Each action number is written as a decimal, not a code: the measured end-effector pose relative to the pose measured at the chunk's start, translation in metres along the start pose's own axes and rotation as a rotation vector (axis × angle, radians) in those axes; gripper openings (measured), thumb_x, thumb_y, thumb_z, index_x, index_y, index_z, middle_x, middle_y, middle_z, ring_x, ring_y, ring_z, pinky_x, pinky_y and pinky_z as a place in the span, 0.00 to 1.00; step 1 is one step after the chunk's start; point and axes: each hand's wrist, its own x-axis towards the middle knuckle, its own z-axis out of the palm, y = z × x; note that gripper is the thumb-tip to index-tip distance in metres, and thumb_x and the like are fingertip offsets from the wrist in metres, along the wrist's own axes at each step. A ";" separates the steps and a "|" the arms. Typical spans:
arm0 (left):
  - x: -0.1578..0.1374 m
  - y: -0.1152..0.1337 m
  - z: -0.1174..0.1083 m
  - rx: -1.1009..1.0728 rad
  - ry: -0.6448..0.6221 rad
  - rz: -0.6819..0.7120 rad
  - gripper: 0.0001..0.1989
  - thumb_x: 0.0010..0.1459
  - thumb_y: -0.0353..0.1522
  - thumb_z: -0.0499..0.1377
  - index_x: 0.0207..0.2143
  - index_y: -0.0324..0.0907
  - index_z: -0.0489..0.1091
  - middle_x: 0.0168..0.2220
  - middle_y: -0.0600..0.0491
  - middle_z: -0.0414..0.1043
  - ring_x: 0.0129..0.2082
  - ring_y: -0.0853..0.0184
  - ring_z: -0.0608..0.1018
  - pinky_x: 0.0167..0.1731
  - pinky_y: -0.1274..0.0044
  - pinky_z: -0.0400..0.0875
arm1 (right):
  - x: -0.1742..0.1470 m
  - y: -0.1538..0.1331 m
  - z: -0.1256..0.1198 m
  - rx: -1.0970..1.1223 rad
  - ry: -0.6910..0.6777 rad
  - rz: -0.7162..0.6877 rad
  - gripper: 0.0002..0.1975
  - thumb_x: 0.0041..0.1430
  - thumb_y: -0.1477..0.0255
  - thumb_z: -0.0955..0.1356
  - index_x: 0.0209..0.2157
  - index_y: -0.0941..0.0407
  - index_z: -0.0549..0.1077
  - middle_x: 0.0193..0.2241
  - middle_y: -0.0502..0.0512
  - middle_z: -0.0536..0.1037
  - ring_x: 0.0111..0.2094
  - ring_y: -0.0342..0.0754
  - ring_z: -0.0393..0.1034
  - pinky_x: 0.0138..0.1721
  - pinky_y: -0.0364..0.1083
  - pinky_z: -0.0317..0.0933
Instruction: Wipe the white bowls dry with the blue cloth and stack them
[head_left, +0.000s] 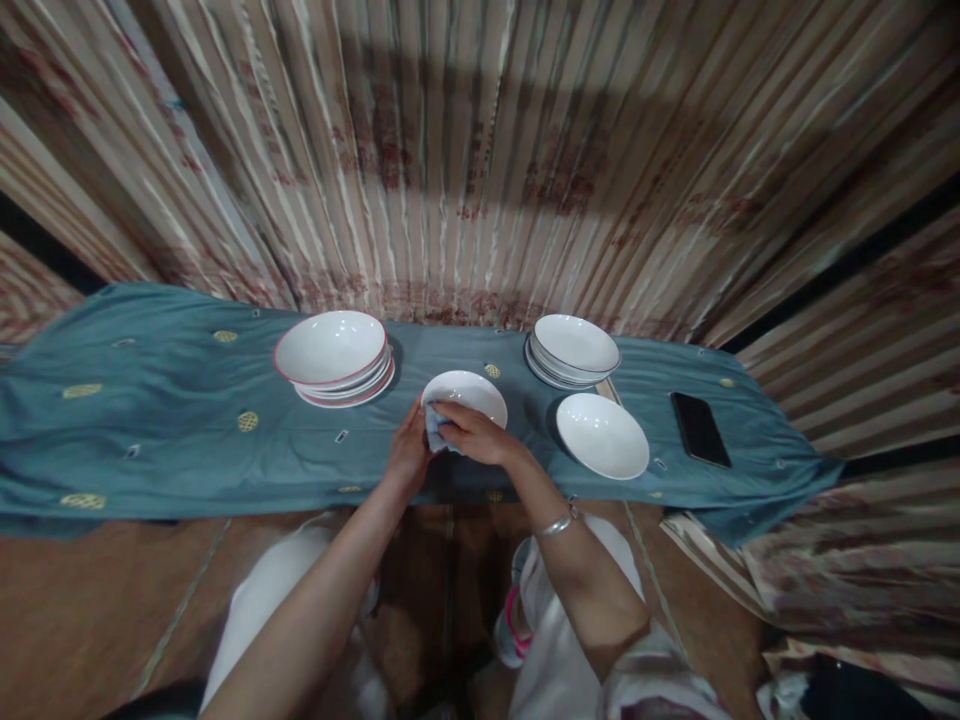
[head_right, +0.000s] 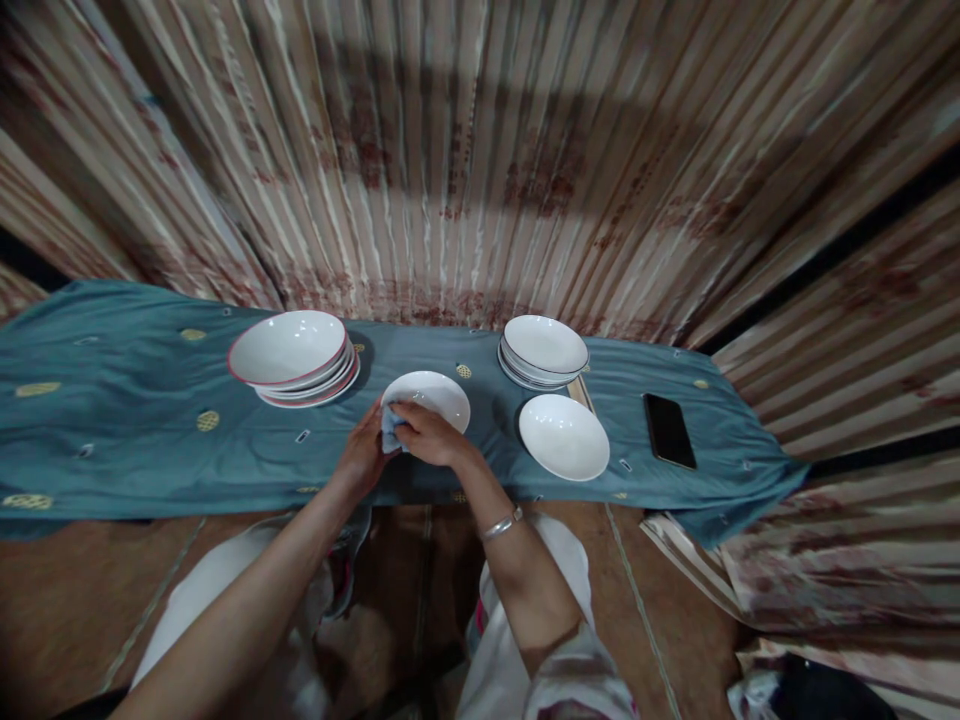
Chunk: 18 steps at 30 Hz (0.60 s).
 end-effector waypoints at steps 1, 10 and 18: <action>0.002 -0.001 0.000 0.000 0.009 0.042 0.23 0.58 0.40 0.61 0.55 0.41 0.72 0.56 0.45 0.76 0.56 0.57 0.76 0.54 0.66 0.72 | -0.002 -0.002 -0.001 0.007 0.001 -0.009 0.24 0.63 0.74 0.64 0.60 0.55 0.71 0.63 0.58 0.70 0.65 0.53 0.63 0.68 0.56 0.52; 0.004 -0.003 0.005 -0.079 -0.002 0.063 0.26 0.53 0.43 0.64 0.51 0.38 0.74 0.47 0.46 0.80 0.48 0.58 0.80 0.50 0.68 0.73 | -0.019 -0.025 -0.010 0.061 -0.011 0.004 0.25 0.54 0.80 0.66 0.53 0.55 0.77 0.51 0.54 0.80 0.51 0.50 0.75 0.55 0.49 0.65; 0.000 0.003 0.002 -0.055 -0.060 -0.020 0.29 0.56 0.39 0.63 0.58 0.40 0.69 0.47 0.46 0.80 0.38 0.63 0.80 0.25 0.80 0.71 | -0.037 -0.040 -0.027 0.079 -0.052 0.126 0.22 0.50 0.80 0.65 0.44 0.55 0.82 0.41 0.51 0.84 0.43 0.48 0.76 0.48 0.44 0.66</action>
